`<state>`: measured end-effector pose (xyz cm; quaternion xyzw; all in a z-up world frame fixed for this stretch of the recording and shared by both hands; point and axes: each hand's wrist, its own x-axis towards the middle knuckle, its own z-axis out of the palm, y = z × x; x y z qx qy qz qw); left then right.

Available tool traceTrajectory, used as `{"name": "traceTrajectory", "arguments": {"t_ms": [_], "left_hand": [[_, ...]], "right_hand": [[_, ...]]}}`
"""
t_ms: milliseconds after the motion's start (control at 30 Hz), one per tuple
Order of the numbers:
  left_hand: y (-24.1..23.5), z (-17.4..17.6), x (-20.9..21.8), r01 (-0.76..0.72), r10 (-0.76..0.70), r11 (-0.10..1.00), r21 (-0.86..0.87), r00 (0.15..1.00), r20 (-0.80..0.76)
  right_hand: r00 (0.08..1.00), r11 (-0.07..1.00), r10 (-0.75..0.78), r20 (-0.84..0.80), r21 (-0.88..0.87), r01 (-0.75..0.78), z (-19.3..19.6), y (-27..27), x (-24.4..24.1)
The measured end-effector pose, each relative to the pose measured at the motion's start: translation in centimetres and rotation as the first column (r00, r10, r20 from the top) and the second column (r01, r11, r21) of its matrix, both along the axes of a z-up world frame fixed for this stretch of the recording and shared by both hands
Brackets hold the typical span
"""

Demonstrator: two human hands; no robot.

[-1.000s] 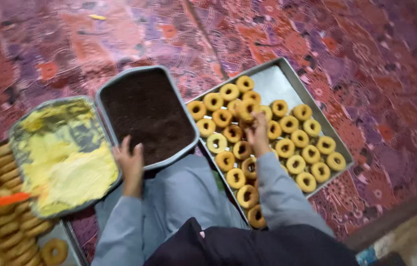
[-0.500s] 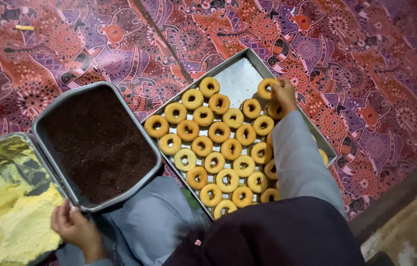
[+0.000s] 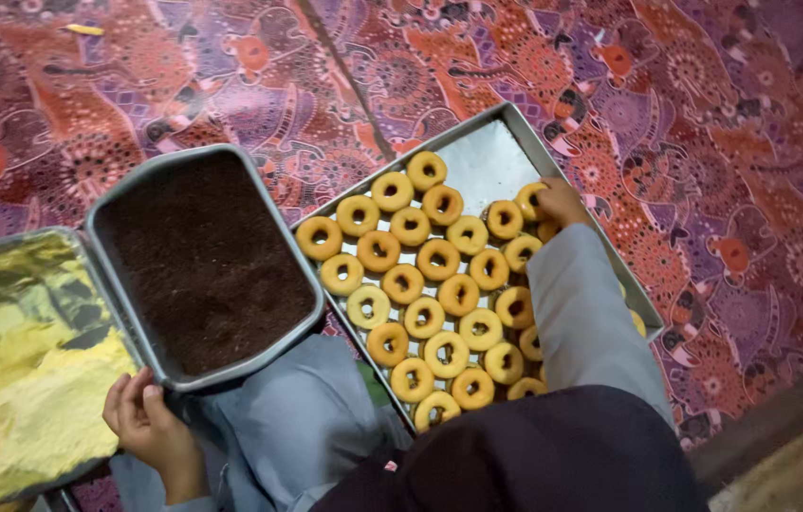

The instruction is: The person sits on the floor and repeatedly picks up ring-shaped donuts, splits them open, fills them with a yellow paste using a spatula, and places them into a tray of dark granular topping. The filled donuts are then arranged on a separate tray.

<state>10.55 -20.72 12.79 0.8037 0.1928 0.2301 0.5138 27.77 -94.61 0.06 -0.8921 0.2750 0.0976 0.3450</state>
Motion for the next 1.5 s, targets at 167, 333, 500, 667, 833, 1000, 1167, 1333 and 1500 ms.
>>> {"name": "traceTrajectory", "arguments": {"t_ms": [167,333,500,667,833,1000,1167,1333,1500], "left_hand": [[5.6,-1.5,-4.7,-0.077,0.076,0.997,0.019,0.996,0.042],[12.9,-5.7,-11.2,-0.28,0.286,0.958,-0.063,0.951,0.119],[20.3,-9.2,-15.4,-0.544,0.548,0.837,-0.059,0.833,0.077],[27.4,-11.6,-16.6,-0.617,0.677,0.692,-0.375,0.735,0.038],[32.2,-13.1,-12.1,-0.546,0.518,0.712,-0.441,0.833,-0.195],[34.7,-13.8,-6.6,-0.332,0.292,0.939,-0.089,0.908,-0.3],[33.3,-15.1,-7.2,-0.601,0.591,0.789,-0.124,0.799,-0.114],[31.9,-16.0,-10.1,-0.586,0.564,0.797,-0.146,0.809,-0.168],[34.8,-14.9,-6.0,-0.585,0.519,0.802,-0.12,0.783,-0.344]], "right_hand": [[0.943,0.949,-0.019,0.332,-0.291,0.122,1.8,3.9,-1.4],[0.694,0.851,0.138,0.707,-0.443,0.282,3.5,16.5,-5.7],[0.606,0.991,0.076,0.792,-0.129,0.044,6.5,36.4,-13.2],[0.512,0.955,0.149,0.846,0.011,-0.296,10.5,51.7,-19.1],[0.468,0.889,0.222,0.855,0.019,-0.457,13.5,61.4,-22.8],[0.472,0.792,0.296,0.831,0.063,-0.608,14.6,66.7,-26.2],[0.49,0.732,0.335,0.804,0.105,-0.673,15.0,69.6,-28.8],[0.491,0.623,0.392,0.778,0.169,-0.764,15.4,71.7,-29.4],[0.485,0.597,0.401,0.777,0.18,-0.782,15.7,71.9,-29.5]]}}
